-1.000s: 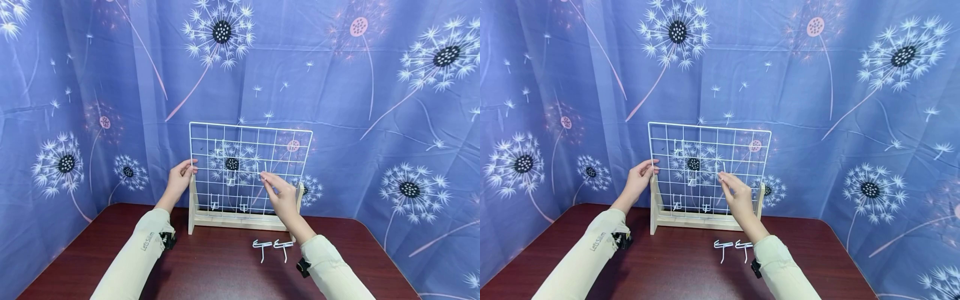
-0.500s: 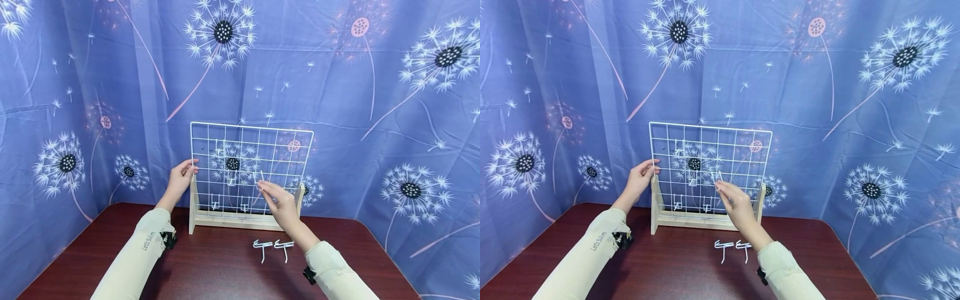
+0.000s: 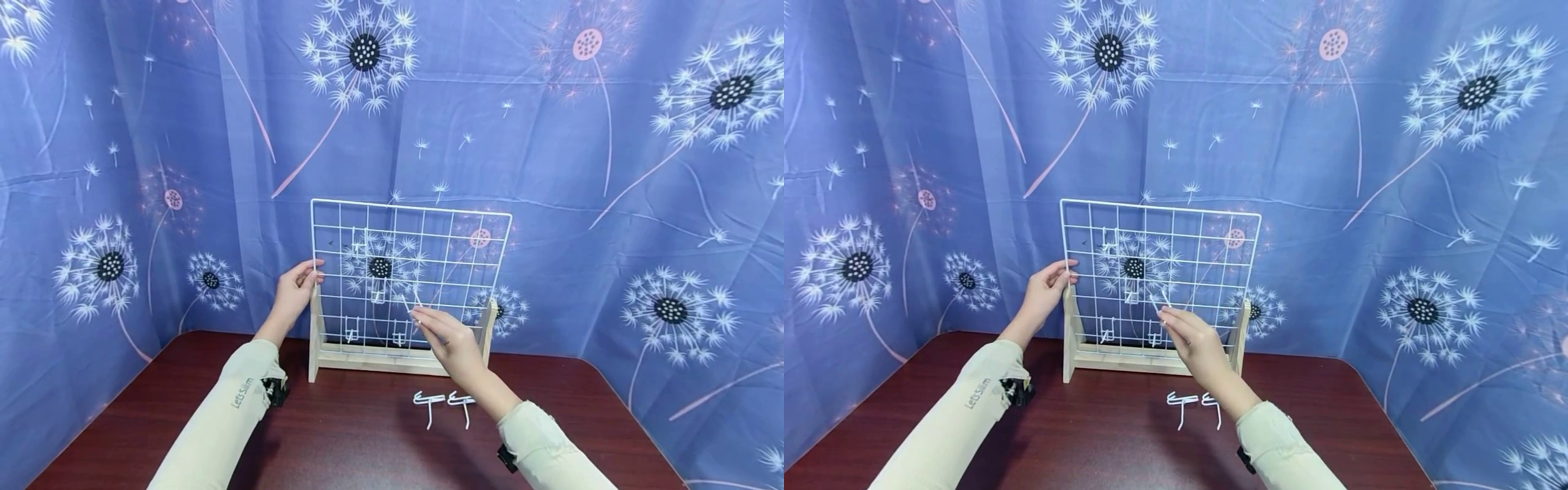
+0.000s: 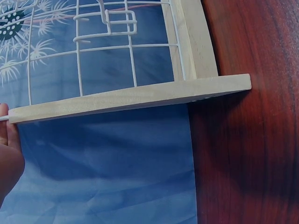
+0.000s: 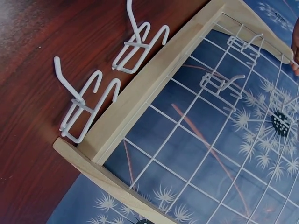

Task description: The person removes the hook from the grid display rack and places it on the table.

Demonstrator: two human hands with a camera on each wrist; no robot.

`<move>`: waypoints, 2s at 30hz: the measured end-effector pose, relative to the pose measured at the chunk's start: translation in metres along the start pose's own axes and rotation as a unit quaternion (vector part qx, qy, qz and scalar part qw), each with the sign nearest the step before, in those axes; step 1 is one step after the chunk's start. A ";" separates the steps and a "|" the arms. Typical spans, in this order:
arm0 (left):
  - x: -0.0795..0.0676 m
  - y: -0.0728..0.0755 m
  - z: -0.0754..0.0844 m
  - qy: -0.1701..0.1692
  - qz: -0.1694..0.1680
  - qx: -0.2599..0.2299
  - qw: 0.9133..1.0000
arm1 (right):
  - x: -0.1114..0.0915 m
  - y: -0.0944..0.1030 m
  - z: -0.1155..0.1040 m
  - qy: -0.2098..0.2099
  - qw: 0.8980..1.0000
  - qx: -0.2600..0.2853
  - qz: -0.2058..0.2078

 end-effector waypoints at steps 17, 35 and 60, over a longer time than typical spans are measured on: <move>0.000 0.000 -0.001 0.001 -0.002 -0.004 1.000 | -0.017 -0.010 -0.010 0.050 0.998 -0.001 -0.047; 0.002 -0.002 -0.003 0.003 -0.005 -0.006 1.000 | -0.032 -0.016 -0.018 0.103 0.991 -0.021 -0.077; -0.009 0.002 0.023 -0.006 -0.016 -0.011 1.000 | -0.064 -0.033 -0.030 0.208 0.965 -0.023 -0.156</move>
Point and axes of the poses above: each hand's wrist, its own x-axis towards the middle knuckle, its own y-axis out of the back of the hand, z = x × y, the point moved 8 cm from there along x, towards the middle knuckle, and after that the axes turned 13 degrees about z, right-handed, at the moved point
